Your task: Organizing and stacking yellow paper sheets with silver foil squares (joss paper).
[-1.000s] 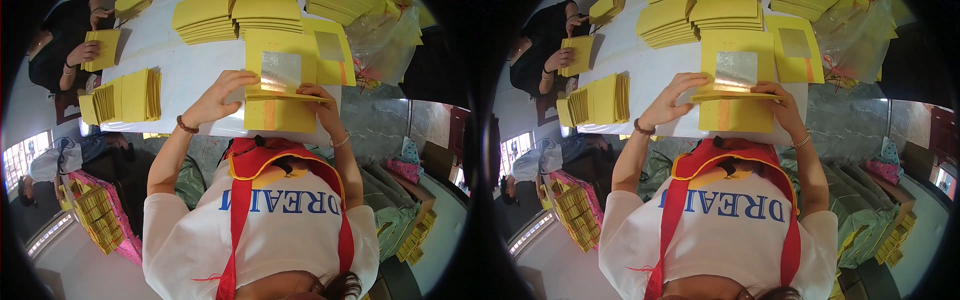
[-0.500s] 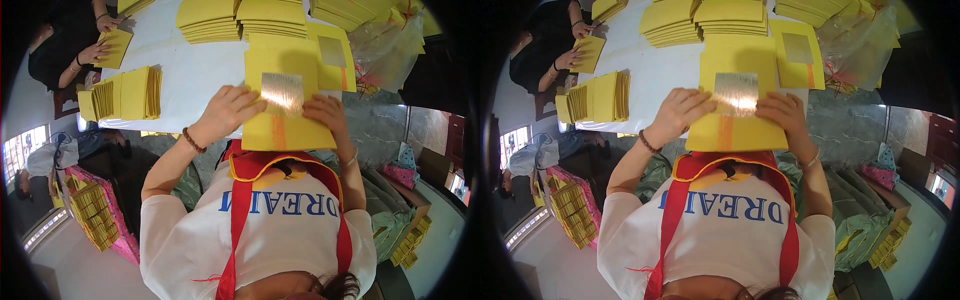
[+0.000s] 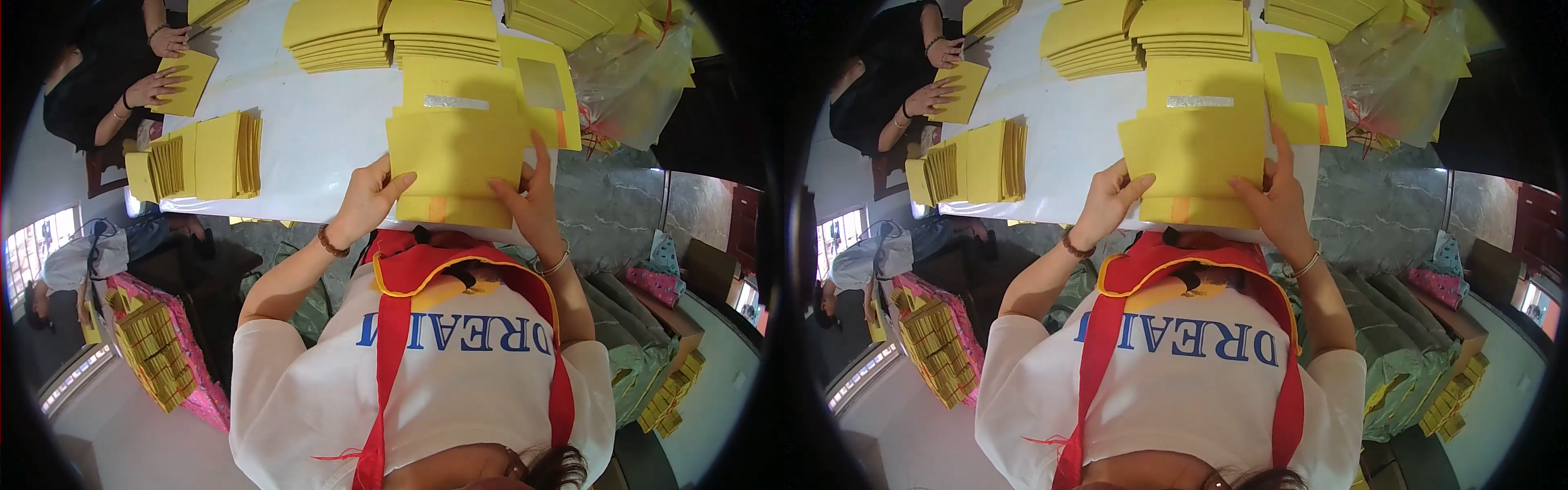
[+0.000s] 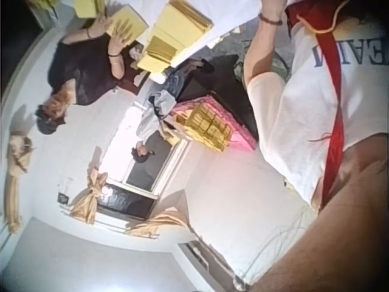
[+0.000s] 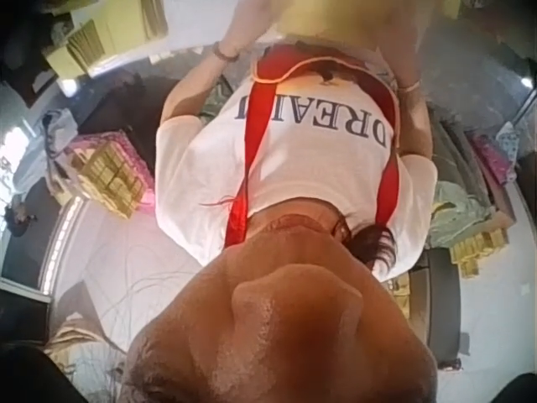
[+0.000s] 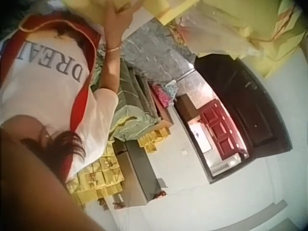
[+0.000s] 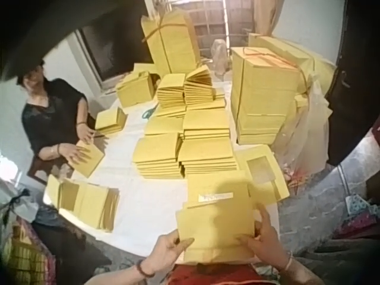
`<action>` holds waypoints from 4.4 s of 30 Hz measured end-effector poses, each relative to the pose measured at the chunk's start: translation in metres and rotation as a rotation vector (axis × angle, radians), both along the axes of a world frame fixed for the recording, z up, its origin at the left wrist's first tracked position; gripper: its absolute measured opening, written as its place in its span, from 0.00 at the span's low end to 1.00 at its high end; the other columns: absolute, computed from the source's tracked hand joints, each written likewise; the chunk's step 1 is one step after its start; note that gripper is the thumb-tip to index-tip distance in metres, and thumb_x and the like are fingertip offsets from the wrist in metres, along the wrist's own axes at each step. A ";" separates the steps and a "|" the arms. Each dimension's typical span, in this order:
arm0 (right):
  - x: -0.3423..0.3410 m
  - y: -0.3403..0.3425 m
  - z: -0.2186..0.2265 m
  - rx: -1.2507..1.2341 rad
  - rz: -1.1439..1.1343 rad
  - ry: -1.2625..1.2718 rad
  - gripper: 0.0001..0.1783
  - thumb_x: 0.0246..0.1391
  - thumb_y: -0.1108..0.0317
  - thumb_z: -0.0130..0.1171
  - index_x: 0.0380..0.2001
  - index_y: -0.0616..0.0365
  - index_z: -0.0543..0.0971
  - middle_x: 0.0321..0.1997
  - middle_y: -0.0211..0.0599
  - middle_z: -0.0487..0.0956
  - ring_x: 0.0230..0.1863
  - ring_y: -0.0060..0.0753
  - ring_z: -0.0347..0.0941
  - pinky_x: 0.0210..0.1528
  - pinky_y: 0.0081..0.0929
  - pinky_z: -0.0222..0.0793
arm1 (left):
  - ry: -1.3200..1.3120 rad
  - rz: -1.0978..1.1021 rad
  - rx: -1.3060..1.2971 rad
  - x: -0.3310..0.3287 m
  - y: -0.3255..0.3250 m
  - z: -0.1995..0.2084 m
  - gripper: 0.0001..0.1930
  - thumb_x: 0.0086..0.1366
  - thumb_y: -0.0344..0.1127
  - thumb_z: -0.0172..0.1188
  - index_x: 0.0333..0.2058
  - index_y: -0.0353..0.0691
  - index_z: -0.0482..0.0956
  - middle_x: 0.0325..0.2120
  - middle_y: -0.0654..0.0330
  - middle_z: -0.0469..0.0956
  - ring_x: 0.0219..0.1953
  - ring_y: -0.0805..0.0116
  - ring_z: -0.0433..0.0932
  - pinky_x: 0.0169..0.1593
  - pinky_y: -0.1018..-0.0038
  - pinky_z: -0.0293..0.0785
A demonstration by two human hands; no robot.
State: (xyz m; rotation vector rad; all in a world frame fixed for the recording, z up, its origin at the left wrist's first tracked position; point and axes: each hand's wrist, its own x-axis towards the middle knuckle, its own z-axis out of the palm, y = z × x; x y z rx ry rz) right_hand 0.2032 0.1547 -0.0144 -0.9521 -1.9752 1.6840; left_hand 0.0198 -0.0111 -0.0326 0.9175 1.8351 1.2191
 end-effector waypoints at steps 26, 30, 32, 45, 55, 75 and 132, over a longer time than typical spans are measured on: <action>-0.017 0.008 -0.019 0.014 -0.077 -0.057 0.22 0.50 0.68 0.60 0.50 0.60 0.74 0.39 0.41 0.80 0.36 0.22 0.75 0.39 0.20 0.69 | -0.406 0.183 -0.039 -0.014 0.023 0.011 0.13 0.62 0.32 0.56 0.41 0.34 0.66 0.19 0.65 0.74 0.22 0.82 0.68 0.25 0.82 0.64; -0.016 0.008 -0.020 0.053 -0.077 -0.072 0.22 0.50 0.68 0.60 0.49 0.59 0.74 0.39 0.42 0.80 0.37 0.22 0.75 0.40 0.20 0.69 | 0.405 0.168 0.101 -0.022 0.030 0.021 0.16 0.58 0.34 0.59 0.44 0.37 0.69 0.27 0.59 0.73 0.32 0.68 0.72 0.35 0.72 0.67; -0.018 0.007 -0.019 0.071 -0.093 -0.076 0.22 0.49 0.68 0.60 0.49 0.59 0.75 0.40 0.44 0.80 0.38 0.24 0.75 0.41 0.21 0.70 | 0.867 0.123 0.222 -0.017 0.039 0.027 0.18 0.56 0.35 0.61 0.44 0.38 0.69 0.31 0.57 0.73 0.37 0.62 0.72 0.40 0.68 0.66; -0.014 0.004 -0.010 0.052 -0.039 -0.140 0.23 0.48 0.66 0.60 0.50 0.58 0.74 0.47 0.47 0.77 0.45 0.33 0.75 0.45 0.26 0.68 | 1.057 -0.336 0.087 0.024 0.060 0.001 0.28 0.57 0.50 0.57 0.54 0.44 0.67 0.56 0.50 0.61 0.56 0.50 0.59 0.55 0.57 0.55; 0.018 -0.033 -0.026 0.980 0.435 -0.409 0.40 0.54 0.43 0.47 0.62 0.58 0.57 0.68 0.44 0.52 0.69 0.48 0.43 0.64 0.61 0.31 | 0.946 -0.333 0.075 0.022 0.060 0.000 0.30 0.51 0.44 0.62 0.53 0.44 0.66 0.56 0.51 0.60 0.58 0.51 0.56 0.57 0.56 0.52; 0.020 0.004 0.004 -0.328 -0.012 0.177 0.24 0.64 0.59 0.40 0.59 0.59 0.62 0.57 0.44 0.69 0.60 0.34 0.62 0.62 0.29 0.53 | 1.305 -0.584 0.107 0.019 0.050 0.017 0.31 0.46 0.37 0.57 0.51 0.29 0.67 0.46 0.47 0.69 0.45 0.57 0.68 0.46 0.68 0.66; 0.004 0.019 -0.033 -0.061 0.222 0.166 0.27 0.65 0.52 0.33 0.38 0.61 0.78 0.46 0.36 0.76 0.62 0.34 0.58 0.63 0.29 0.49 | 0.359 -0.594 0.181 -0.026 0.011 0.022 0.07 0.60 0.33 0.57 0.32 0.35 0.76 0.24 0.54 0.73 0.28 0.57 0.73 0.32 0.68 0.69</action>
